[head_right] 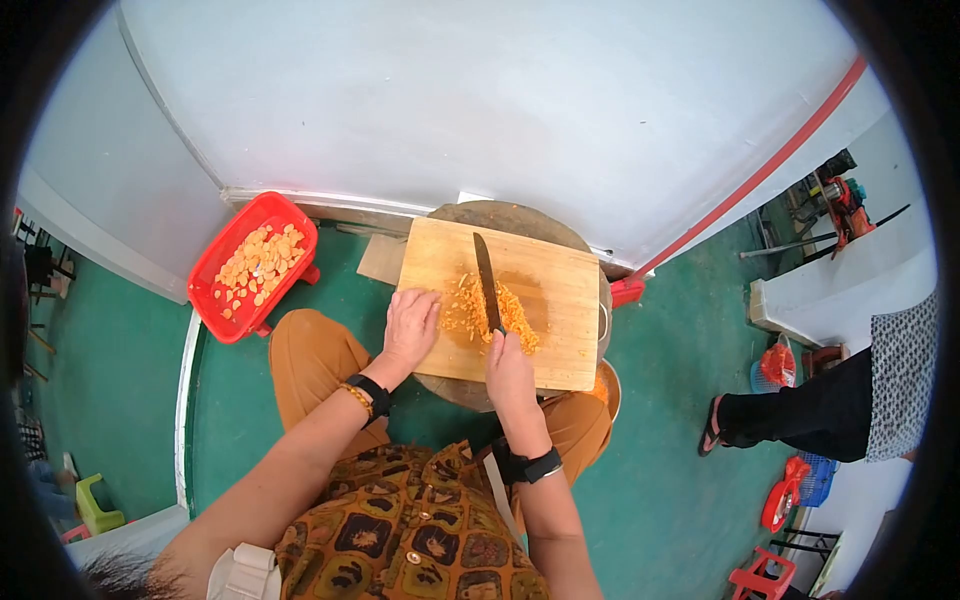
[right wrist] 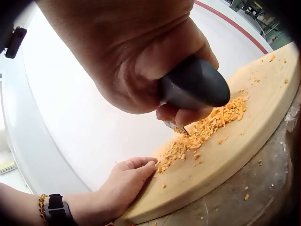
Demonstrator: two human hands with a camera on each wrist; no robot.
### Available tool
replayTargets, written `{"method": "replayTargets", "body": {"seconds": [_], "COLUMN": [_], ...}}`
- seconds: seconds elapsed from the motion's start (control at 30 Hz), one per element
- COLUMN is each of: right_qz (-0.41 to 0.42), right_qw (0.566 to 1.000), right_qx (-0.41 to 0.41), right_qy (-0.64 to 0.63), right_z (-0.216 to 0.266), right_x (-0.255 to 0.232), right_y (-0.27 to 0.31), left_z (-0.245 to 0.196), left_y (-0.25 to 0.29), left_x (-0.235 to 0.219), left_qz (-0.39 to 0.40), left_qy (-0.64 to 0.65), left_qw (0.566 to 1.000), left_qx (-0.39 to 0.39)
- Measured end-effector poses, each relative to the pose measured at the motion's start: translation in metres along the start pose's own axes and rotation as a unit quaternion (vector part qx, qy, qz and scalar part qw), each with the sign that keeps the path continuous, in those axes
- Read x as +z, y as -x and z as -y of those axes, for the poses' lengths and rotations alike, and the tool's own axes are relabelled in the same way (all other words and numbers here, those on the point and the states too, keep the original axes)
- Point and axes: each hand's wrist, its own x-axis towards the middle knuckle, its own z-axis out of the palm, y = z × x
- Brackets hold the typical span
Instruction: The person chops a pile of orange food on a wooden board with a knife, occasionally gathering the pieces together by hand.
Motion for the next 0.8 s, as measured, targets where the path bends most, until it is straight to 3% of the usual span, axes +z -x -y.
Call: {"method": "replayTargets", "body": {"seconds": [0.17, 0.47, 0.8], "right_qz": [-0.037, 0.0, -0.013], "right_qw": [0.998, 1.0, 1.0], "right_qx": [-0.03, 0.0, -0.007], "right_qy": [-0.028, 0.005, 0.014], "right_z": [0.002, -0.004, -0.011], "right_x": [0.001, 0.013, 0.018], "right_y": [-0.006, -0.01, -0.017], "left_z": [-0.002, -0.002, 0.0], "left_y": [-0.001, -0.001, -0.001], "left_x": [-0.002, -0.001, -0.001], "left_qz": [0.001, -0.01, -0.011], "left_qy": [-0.001, 0.004, 0.002], "left_qw": [1.0, 1.0, 1.0], "left_qx": [0.001, 0.01, 0.003]}}
